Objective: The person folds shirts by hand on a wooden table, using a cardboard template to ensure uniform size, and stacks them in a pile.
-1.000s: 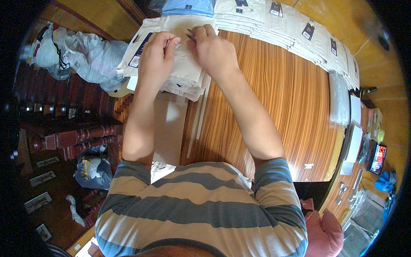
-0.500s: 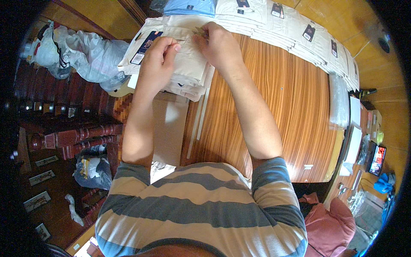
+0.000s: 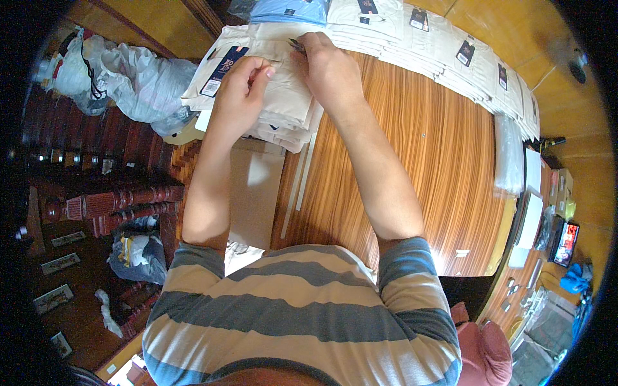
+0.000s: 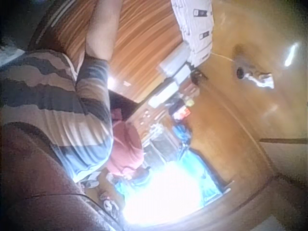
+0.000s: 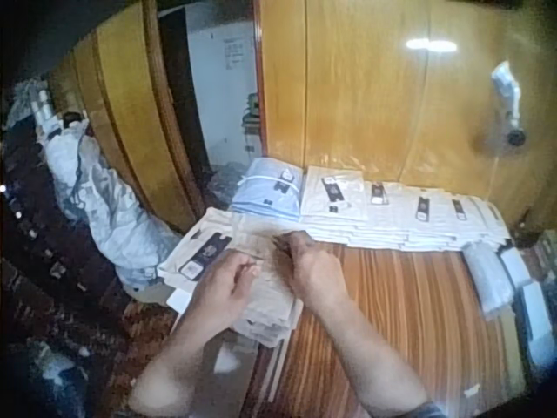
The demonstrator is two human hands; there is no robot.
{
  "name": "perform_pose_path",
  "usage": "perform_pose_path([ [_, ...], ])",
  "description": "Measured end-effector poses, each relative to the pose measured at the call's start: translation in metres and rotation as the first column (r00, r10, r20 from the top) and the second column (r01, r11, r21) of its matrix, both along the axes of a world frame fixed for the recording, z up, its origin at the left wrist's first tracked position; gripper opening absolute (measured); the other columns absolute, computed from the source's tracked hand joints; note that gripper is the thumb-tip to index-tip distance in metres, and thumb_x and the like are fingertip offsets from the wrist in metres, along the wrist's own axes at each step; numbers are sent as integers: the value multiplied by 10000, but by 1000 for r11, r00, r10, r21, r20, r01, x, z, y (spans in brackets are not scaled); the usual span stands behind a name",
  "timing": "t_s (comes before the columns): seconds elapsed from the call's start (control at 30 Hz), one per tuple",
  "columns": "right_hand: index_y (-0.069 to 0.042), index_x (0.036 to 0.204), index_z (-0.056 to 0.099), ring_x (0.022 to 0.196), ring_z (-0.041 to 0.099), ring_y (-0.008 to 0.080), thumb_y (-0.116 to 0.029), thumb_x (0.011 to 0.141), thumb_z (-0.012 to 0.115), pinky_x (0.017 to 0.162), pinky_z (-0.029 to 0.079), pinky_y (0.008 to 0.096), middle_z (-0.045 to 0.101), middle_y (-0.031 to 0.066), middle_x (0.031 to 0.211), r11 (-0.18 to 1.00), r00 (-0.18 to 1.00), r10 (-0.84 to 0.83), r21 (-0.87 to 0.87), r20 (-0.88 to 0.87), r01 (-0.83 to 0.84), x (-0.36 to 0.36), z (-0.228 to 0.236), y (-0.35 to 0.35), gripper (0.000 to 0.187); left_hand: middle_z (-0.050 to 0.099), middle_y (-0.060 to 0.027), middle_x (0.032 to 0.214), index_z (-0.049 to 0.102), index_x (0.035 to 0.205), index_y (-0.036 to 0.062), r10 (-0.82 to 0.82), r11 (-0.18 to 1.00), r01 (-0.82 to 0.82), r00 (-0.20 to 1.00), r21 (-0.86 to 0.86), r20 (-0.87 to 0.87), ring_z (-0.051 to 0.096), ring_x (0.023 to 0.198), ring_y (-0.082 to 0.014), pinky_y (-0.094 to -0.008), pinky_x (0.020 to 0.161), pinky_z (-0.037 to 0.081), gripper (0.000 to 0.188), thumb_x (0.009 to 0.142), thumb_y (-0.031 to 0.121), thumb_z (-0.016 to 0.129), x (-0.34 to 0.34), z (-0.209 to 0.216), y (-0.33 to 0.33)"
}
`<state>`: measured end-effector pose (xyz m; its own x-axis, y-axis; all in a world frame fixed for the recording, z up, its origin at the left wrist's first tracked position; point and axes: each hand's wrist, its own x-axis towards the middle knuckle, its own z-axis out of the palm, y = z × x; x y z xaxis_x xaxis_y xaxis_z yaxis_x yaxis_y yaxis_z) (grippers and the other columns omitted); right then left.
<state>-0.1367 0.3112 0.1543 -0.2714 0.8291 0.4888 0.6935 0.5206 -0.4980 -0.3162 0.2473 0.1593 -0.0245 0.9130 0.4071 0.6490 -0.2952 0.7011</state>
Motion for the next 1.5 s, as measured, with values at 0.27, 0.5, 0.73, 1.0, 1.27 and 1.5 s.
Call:
perform_pose_path([
  [0.27,7,1137,710,972,759,361,-229,965,749,840,610,425,757,202,1063,999,981,48,28,-189,-43,2,-19,10,295,674,-195,983,645,1029,-10,19,1000,-20,999,19,28,663,874,-384,-444,783,526,177,1016,167,654,-1,-4,2],
  [0.5,16,1136,711,987,746,382,-206,954,748,859,601,444,748,226,1081,998,990,56,0,-131,-56,4,-18,10,289,672,-105,920,654,1106,-12,-5,1000,4,1000,11,12,617,817,-193,-329,783,508,182,1033,154,651,-5,-4,-1],
  [0.73,27,1150,714,996,757,361,-214,953,765,857,609,424,755,221,1072,998,988,51,34,-147,-46,2,-14,5,315,648,-78,909,645,1092,-7,-33,994,41,996,-101,79,585,800,-164,-307,778,493,178,1042,164,644,-12,2,-6],
  [1.0,25,1119,719,967,751,383,-208,950,759,852,608,443,755,225,1043,999,989,44,6,-143,-44,1,-13,0,290,663,-126,1049,616,1107,0,-80,997,79,997,20,23,613,881,-194,-329,862,497,146,1070,137,585,-13,-5,-5],
  [1.27,34,1095,701,961,732,413,-201,947,747,858,594,479,740,242,1032,997,976,68,-18,-206,-73,2,-19,0,282,696,-133,1280,514,1129,12,-234,972,230,951,42,202,661,933,-162,-312,864,523,123,1127,120,456,-6,-1,13],
  [1.5,34,1100,699,957,729,409,-208,936,764,863,593,468,738,234,1027,998,978,69,6,-196,-69,0,-18,-2,300,575,-36,850,500,1138,27,-212,974,225,901,10,379,608,776,-116,-267,699,507,112,1136,123,443,-5,-5,22],
])
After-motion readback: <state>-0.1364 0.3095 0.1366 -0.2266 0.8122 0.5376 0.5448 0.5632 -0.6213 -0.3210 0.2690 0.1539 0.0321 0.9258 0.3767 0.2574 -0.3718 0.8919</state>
